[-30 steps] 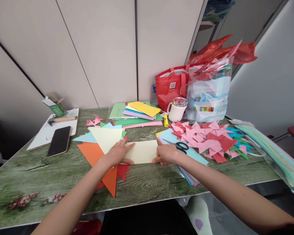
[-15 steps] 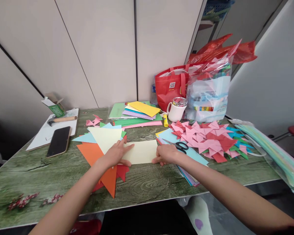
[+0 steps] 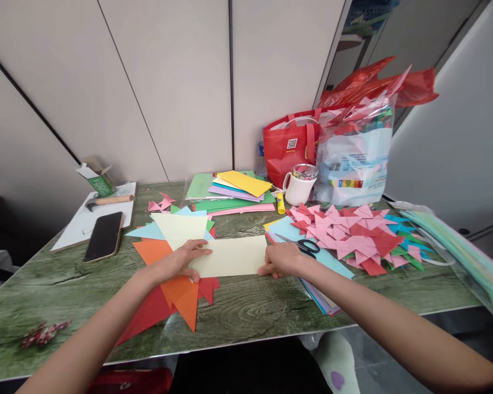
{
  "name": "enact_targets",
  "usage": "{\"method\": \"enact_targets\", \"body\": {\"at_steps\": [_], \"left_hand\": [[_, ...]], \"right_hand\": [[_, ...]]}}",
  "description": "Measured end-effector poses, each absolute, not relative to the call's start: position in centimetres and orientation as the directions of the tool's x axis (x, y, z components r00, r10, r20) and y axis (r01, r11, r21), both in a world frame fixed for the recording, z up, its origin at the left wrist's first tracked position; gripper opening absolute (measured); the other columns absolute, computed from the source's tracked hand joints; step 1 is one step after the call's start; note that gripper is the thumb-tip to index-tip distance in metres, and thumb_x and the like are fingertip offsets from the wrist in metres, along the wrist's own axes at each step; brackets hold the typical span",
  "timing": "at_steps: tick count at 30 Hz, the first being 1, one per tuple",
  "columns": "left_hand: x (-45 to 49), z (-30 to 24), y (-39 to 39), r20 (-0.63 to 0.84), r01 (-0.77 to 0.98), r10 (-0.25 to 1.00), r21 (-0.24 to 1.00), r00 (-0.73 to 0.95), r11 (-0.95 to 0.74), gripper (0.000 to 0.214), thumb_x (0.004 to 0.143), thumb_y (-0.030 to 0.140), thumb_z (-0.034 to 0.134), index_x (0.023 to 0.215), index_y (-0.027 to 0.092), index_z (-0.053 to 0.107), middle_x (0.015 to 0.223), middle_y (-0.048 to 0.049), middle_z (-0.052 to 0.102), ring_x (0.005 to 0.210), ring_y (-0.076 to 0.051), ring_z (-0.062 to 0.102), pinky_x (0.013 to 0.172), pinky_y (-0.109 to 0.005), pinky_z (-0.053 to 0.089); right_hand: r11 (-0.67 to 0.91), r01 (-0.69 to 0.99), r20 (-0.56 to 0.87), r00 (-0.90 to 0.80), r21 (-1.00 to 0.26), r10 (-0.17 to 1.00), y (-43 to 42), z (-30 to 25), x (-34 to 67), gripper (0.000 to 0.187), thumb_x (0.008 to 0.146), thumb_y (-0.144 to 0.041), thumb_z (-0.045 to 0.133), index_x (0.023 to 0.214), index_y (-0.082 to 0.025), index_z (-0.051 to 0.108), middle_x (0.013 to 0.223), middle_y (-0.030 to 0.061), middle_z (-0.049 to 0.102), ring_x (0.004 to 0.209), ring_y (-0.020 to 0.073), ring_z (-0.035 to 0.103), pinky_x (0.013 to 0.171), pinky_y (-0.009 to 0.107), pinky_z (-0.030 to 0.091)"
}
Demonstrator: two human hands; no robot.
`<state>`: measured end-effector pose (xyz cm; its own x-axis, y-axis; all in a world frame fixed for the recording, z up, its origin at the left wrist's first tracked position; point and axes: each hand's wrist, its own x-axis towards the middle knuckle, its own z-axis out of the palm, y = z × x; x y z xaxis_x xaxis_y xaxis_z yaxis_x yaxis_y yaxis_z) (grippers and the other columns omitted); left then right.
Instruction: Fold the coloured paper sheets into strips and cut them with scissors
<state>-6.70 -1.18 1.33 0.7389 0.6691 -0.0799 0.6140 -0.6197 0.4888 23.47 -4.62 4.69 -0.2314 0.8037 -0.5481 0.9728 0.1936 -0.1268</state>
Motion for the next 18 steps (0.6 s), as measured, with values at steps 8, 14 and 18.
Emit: {"method": "enact_targets", "body": {"at_steps": [8,14,18], "left_hand": [[-6.9,1.2,-1.1,-0.085,0.602,0.687,0.566,0.722,-0.563,0.060,0.073,0.015,0.067,0.129,0.030,0.052,0.143,-0.0101,0.035,0.130,-0.032,0.034,0.101,-0.045,0.036],[-6.8,1.9,-2.0,-0.083,0.611,0.710,0.584,0.700,-0.534,0.057,0.075,0.013,0.058,0.129,0.032,0.052,0.140,-0.0065,0.041,0.125,-0.029,0.042,0.099,-0.044,0.039],[-6.8,2.6,-2.2,-0.057,0.584,0.732,0.645,0.679,-0.492,0.059,0.071,0.022,0.067,0.127,0.030,0.053,0.135,-0.0067,0.049,0.121,-0.028,0.048,0.097,-0.040,0.041]], "right_hand": [[0.252,0.968,-0.490,-0.224,-0.009,0.843,-5.3,5.4,23.2,0.048,0.080,-0.057,0.056,0.066,-0.013,0.070,0.074,0.0159,0.070,0.081,0.0306,0.067,0.070,0.037,0.045],[0.405,0.914,-0.359,-0.384,-0.018,0.851,-6.3,5.9,23.3,0.031,0.074,-0.033,0.069,0.098,-0.015,0.063,0.106,0.0139,0.063,0.092,0.0271,0.062,0.072,0.033,0.044],[0.670,0.742,-0.185,-0.662,-0.030,0.726,-6.9,4.7,23.3,0.029,0.071,-0.003,0.055,0.098,-0.014,0.056,0.104,0.0110,0.059,0.087,0.0204,0.058,0.068,0.027,0.043]]}}
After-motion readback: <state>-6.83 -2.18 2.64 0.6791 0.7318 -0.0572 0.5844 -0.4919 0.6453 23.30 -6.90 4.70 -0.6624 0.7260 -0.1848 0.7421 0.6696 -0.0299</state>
